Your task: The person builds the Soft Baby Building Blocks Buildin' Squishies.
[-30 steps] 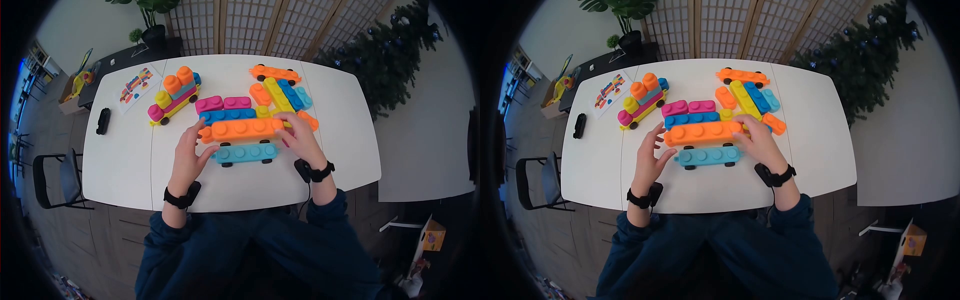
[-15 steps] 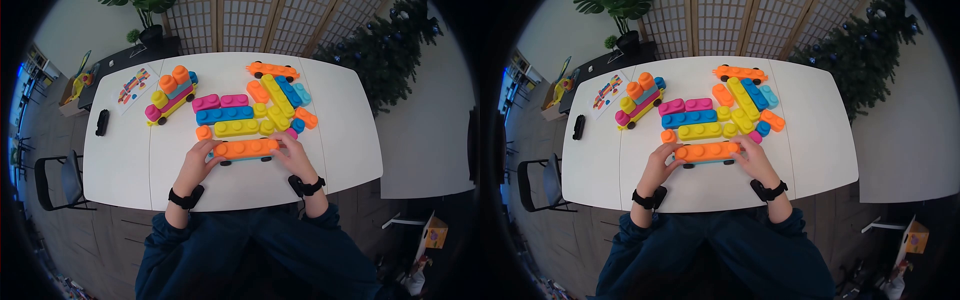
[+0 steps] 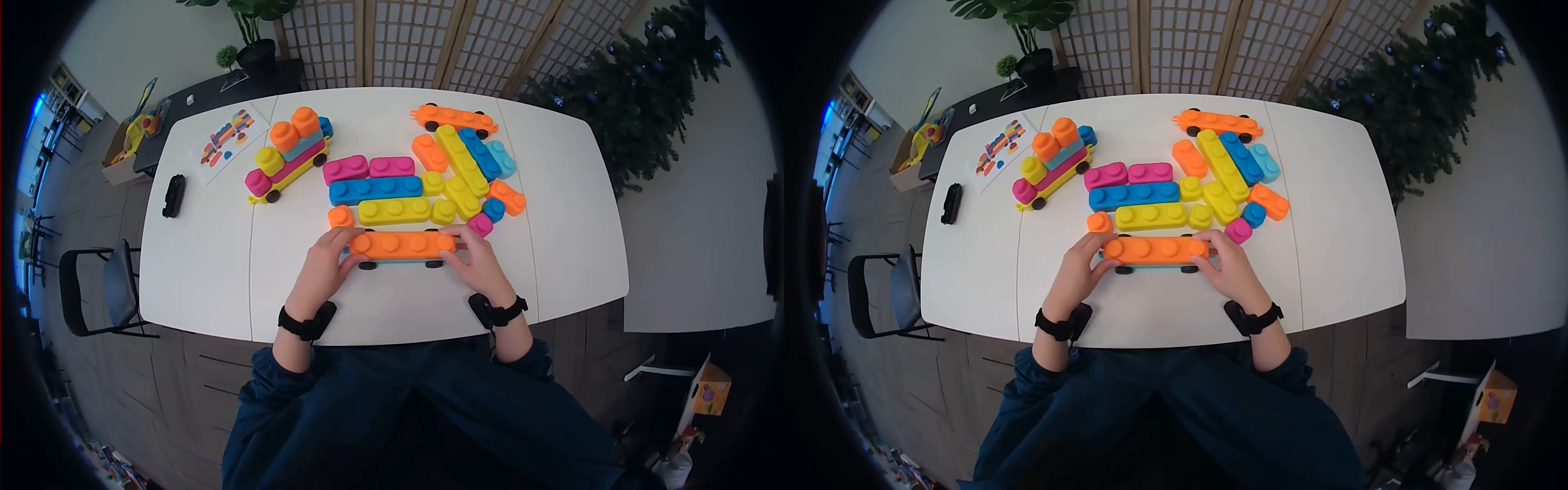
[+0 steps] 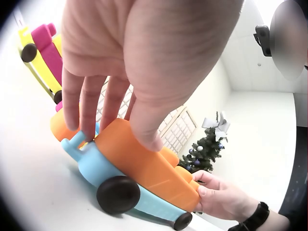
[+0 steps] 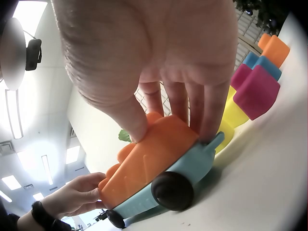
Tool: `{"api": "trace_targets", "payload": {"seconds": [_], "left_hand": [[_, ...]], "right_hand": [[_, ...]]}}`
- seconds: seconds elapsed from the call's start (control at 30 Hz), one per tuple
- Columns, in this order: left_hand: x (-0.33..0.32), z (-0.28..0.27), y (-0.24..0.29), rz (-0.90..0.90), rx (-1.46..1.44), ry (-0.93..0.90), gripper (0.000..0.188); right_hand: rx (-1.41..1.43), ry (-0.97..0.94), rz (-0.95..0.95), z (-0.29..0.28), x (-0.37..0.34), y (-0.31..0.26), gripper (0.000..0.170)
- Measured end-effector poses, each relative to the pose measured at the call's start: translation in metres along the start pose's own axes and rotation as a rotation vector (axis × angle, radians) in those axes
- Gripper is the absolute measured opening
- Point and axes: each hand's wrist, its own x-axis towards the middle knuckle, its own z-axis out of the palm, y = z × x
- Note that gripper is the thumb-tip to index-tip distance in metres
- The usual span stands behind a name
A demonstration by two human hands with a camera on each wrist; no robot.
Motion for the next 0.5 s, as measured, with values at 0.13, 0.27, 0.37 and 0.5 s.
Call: {"api": "trace_targets", "payload": {"seconds": [0.13, 0.27, 0.37, 0.5], "left_hand": [[0.0008, -0.0006, -0.0012, -0.046, -0.016, -0.015, 0.044], [0.0019, -0.0007, -0.0022, -0.026, 0.028, -0.007, 0.044], [0.0018, -0.0013, 0.0009, -0.056, 0.005, -0.022, 0.043], [0.0027, -0.0009, 0.0021, -0.054, -0.019, -0.011, 0.041]], "right_hand": [[-0.019, -0.005, 0.010, 0.0011, 0.0012, -0.0032, 0.035], [-0.018, 0.003, 0.020, 0.0030, 0.0012, -0.0054, 0.035], [0.004, 0.004, 0.040, 0.0031, 0.0001, -0.0064, 0.035], [0.021, 0.004, 0.044, 0.0025, 0.0002, -0.0076, 0.035]]}}
